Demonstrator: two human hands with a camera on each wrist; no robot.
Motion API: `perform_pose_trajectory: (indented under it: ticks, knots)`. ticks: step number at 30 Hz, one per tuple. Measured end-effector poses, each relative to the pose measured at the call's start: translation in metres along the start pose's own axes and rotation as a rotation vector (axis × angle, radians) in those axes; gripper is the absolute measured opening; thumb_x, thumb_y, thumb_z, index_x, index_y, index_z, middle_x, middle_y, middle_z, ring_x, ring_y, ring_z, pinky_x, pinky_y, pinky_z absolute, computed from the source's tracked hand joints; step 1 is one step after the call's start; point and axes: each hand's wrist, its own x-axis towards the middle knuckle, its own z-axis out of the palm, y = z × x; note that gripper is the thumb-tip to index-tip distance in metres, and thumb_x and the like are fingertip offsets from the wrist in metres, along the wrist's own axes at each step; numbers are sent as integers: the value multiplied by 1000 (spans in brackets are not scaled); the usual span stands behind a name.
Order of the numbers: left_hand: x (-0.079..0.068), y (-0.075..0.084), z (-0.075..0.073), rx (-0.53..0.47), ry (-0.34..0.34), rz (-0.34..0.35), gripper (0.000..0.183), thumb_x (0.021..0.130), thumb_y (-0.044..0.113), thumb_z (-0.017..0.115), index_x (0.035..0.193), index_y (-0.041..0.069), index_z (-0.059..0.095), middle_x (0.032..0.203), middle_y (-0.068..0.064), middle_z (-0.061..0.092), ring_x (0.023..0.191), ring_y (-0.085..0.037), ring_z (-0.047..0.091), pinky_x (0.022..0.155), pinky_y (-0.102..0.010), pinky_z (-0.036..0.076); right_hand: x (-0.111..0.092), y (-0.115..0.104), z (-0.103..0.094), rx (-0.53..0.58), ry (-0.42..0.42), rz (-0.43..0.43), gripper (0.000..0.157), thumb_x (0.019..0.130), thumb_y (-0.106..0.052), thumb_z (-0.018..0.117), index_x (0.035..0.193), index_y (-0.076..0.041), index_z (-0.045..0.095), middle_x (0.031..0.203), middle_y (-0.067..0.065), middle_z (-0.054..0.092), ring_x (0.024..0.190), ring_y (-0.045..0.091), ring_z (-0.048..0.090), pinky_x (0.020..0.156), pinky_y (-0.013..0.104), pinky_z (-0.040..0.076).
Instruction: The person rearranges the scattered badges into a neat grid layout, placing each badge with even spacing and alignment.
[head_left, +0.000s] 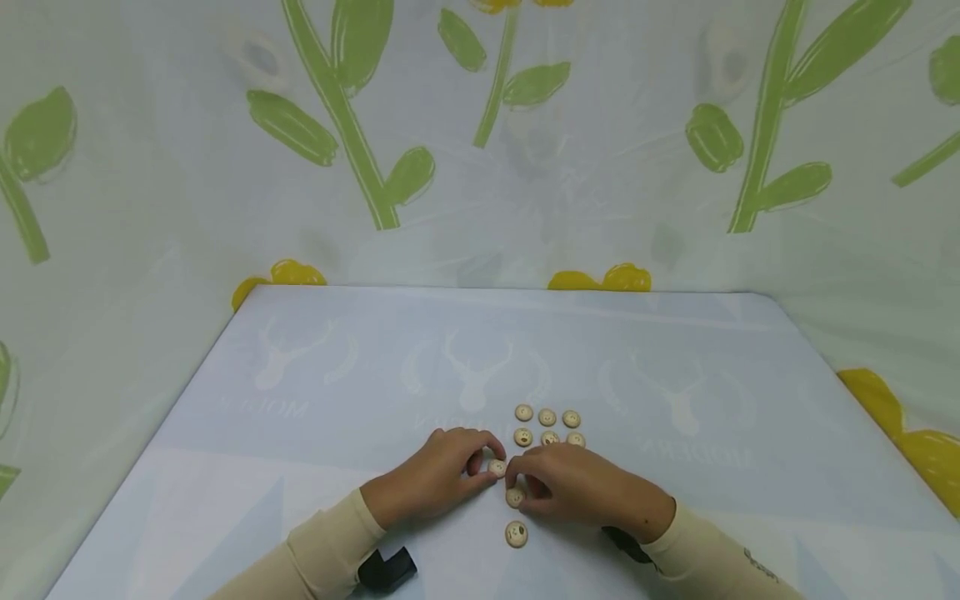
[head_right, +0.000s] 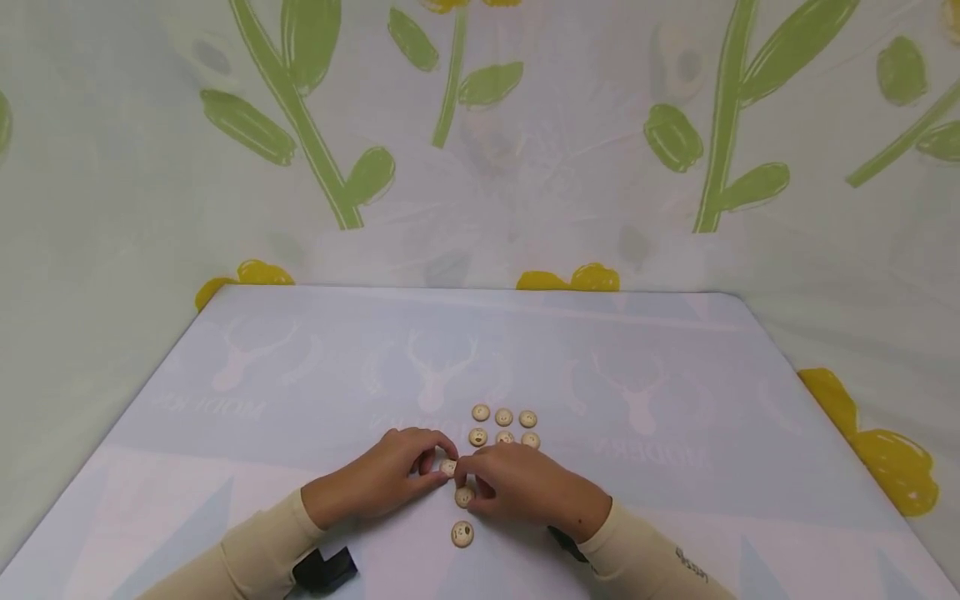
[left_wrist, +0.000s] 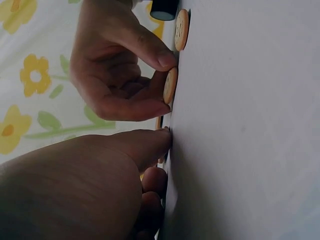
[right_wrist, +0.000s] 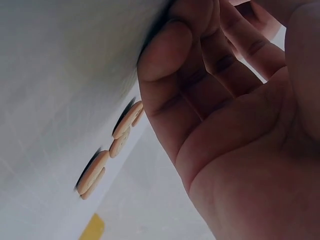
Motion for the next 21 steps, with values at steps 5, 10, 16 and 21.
perform_pose_trajectory:
  ticks: [5,10,16,21]
  knots:
    - [0,0,0,-9,-3,-7,16,96,29,68,111,22,67,70,16,48,64,2,43,76,-29,35,0,-1,0,-13,1,-8,14,88,-17,76,101,-18,71,70,-16,51,62,-5,43,58,15,39]
    - [0,0,1,-5,6,-7,15,96,28,68,110,23,67,71,16,49,64,2,43,76,-28,36,0,-1,-1,-31,5,-1,12,89,-19,75,100,-19,71,68,-17,49,61,-5,42,57,15,38]
    - [-1,0,1,-15,-2,-9,16,96,28,68,111,22,67,71,15,49,65,2,43,73,-26,34,-1,-1,-1,-30,4,13,9,89,-21,74,97,-19,70,66,-16,48,59,-5,41,56,16,37]
    - [-1,0,1,-10,7,-11,15,96,29,68,110,23,66,71,16,48,65,2,43,75,-27,35,-2,0,-2,-49,31,4,8,88,-20,73,95,-20,70,66,-15,50,60,-5,42,57,16,38]
